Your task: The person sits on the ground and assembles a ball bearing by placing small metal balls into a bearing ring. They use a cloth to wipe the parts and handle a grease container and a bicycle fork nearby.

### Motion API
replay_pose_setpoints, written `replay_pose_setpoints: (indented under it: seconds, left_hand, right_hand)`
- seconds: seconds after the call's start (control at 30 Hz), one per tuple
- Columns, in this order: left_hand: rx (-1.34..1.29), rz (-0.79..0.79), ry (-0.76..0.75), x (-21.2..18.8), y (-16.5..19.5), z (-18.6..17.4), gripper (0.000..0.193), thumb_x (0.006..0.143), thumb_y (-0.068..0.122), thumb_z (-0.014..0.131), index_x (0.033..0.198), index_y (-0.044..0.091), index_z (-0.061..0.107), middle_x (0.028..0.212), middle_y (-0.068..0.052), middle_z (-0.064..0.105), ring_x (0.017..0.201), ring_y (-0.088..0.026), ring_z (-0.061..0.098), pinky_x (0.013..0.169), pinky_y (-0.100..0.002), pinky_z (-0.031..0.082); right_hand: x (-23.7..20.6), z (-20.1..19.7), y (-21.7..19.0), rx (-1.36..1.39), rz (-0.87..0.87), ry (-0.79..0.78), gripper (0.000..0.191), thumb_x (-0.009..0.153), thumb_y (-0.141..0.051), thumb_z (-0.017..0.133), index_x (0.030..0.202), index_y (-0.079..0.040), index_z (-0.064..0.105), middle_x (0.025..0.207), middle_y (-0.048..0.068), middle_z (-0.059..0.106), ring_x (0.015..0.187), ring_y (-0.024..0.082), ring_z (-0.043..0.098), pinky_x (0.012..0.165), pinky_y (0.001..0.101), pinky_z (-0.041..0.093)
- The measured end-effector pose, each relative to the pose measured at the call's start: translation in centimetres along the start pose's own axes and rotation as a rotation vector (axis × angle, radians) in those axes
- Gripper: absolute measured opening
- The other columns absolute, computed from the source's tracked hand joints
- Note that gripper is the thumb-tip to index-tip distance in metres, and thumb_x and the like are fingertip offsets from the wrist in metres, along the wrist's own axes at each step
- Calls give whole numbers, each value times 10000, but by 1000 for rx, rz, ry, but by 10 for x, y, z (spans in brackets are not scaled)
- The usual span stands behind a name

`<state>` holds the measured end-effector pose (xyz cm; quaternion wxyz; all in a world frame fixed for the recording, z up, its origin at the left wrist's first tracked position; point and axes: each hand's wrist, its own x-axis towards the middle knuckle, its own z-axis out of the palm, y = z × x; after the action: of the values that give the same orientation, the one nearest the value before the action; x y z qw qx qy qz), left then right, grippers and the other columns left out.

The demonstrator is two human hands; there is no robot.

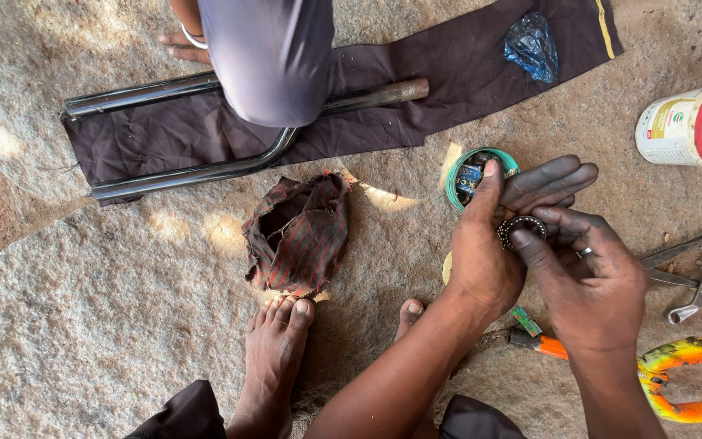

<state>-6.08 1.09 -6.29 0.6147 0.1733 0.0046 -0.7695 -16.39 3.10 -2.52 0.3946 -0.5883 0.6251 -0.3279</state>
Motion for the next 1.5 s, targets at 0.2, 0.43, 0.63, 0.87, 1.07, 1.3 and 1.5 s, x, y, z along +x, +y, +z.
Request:
replay_pose_setpoints:
  seconds: [0.2,0.43,0.63,0.87,1.07,1.3,1.5]
  left_hand:
    - [3,12,-9,1,-1,0,731,1221,505,163,1411,-83,554,1387,-208,620,1345,-270,548,1286,-434,329]
    - [-13,45,-22,1,0,3,720,1231,499,179,1388,-94,556,1345,-199,640,1317,-263,568,1257,-421,348]
    - [-28,-120,71,-1,3,8,713,1147,520,192,1401,-46,542,1344,-152,626,978,-215,586,1052,-444,410]
    - [28,-19,13,-1,1,6,746,1212,528,196,1450,-86,548,1406,-196,630,1152,-237,608,1200,-421,398]
    - [1,30,-8,3,2,-1,754,1204,535,193,1453,-84,544,1415,-222,618,1372,-303,554,1272,-444,354]
    - [-83,-66,-132,6,3,-11,799,1207,593,208,1463,-106,499,1418,-253,581,1378,-327,539,1287,-471,367]
    - [-128,-185,-180,8,4,-29,810,1185,629,221,1462,-81,494,1416,-225,585,1349,-314,556,1187,-428,452]
  right_hand:
    - [0,3,1,11,-4,35,238,990,7,746,1219,30,685,1121,69,731,979,70,674,854,197,553]
    - [0,2,7,38,15,53,226,986,9,754,1202,22,690,1089,49,712,927,50,641,799,183,526]
    - [1,2,8,44,19,67,241,949,12,756,1175,12,672,1079,47,719,918,58,667,805,189,544]
    - [2,1,2,51,38,55,241,943,34,746,1172,30,671,1108,84,719,951,82,681,827,204,554]
    - [1,-11,5,287,123,-15,305,954,84,673,1259,75,663,1169,132,711,1037,145,689,929,263,579]
    - [8,-30,11,498,168,-119,343,924,159,647,1265,125,641,1208,225,699,1087,252,711,955,355,604]
    - [20,-34,9,333,319,-260,329,867,142,673,1196,126,683,1187,200,720,1035,210,709,932,333,590]
